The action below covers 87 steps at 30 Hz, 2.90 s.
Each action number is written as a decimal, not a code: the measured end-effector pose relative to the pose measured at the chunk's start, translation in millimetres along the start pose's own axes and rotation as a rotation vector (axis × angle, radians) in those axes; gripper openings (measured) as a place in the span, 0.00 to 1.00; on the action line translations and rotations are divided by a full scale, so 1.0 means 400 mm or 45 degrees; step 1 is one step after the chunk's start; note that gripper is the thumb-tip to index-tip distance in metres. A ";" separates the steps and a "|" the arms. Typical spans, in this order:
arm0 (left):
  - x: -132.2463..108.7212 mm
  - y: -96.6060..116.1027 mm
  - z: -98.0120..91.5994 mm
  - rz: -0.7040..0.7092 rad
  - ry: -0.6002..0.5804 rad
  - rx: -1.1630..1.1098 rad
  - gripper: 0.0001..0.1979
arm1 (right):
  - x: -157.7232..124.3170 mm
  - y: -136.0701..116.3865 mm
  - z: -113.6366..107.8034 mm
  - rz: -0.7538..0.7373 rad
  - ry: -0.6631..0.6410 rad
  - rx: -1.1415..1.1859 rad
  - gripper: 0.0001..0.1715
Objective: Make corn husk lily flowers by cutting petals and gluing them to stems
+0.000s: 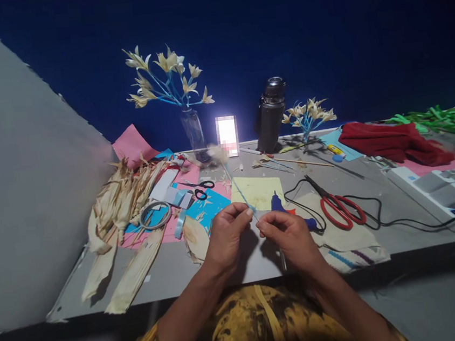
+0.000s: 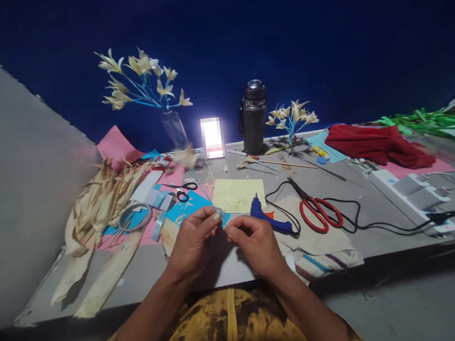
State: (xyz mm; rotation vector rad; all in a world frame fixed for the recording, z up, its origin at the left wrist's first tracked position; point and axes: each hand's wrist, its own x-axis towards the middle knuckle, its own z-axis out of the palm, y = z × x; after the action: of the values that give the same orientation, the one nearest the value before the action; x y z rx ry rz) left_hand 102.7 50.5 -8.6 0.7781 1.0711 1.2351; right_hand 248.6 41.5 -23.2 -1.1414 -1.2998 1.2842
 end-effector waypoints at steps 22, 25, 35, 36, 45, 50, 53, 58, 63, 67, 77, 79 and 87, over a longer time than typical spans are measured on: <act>-0.030 0.011 -0.005 -0.051 -0.224 0.385 0.07 | 0.052 -0.041 -0.060 0.005 -0.013 0.135 0.16; -0.032 0.011 -0.001 -0.019 -0.242 0.437 0.07 | 0.058 -0.035 -0.047 -0.028 0.042 0.155 0.15; -0.036 0.008 -0.006 -0.453 -0.425 -0.169 0.16 | 0.056 -0.014 -0.071 0.032 -0.034 0.383 0.14; -0.035 0.008 -0.008 -0.501 -0.448 -0.216 0.17 | 0.056 -0.016 -0.072 0.037 -0.049 0.409 0.14; -0.038 0.008 -0.004 -0.418 -0.370 -0.223 0.14 | 0.059 0.008 -0.067 0.132 -0.111 0.618 0.16; -0.042 0.014 -0.004 -0.314 -0.268 -0.170 0.14 | 0.065 0.037 -0.091 0.224 0.080 0.743 0.14; -0.040 0.008 -0.005 -0.306 -0.260 -0.112 0.14 | 0.059 0.036 -0.097 0.172 0.111 0.663 0.14; -0.039 -0.002 -0.003 -0.128 -0.145 0.180 0.08 | 0.038 0.033 -0.084 0.137 0.041 0.497 0.14; -0.047 0.004 -0.003 0.033 -0.066 0.414 0.05 | 0.019 0.015 -0.079 0.096 0.070 0.283 0.15; -0.052 0.001 -0.004 0.087 -0.049 0.543 0.06 | 0.018 -0.012 -0.092 0.089 0.176 0.225 0.15; -0.053 -0.012 -0.015 0.209 -0.041 0.759 0.04 | 0.042 -0.002 -0.055 -0.119 0.339 0.590 0.30; -0.053 -0.014 -0.019 0.241 -0.034 0.797 0.04 | 0.040 0.002 -0.055 -0.094 0.349 0.457 0.25; -0.060 -0.011 -0.015 0.578 -0.017 1.049 0.05 | 0.049 -0.026 -0.056 -0.066 0.273 0.234 0.14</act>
State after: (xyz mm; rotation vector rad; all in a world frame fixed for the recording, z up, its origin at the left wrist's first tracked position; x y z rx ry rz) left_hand 99.0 25.5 -9.7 1.7279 1.4582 1.1315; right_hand 268.6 63.6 -12.6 -1.0762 -1.0262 1.1819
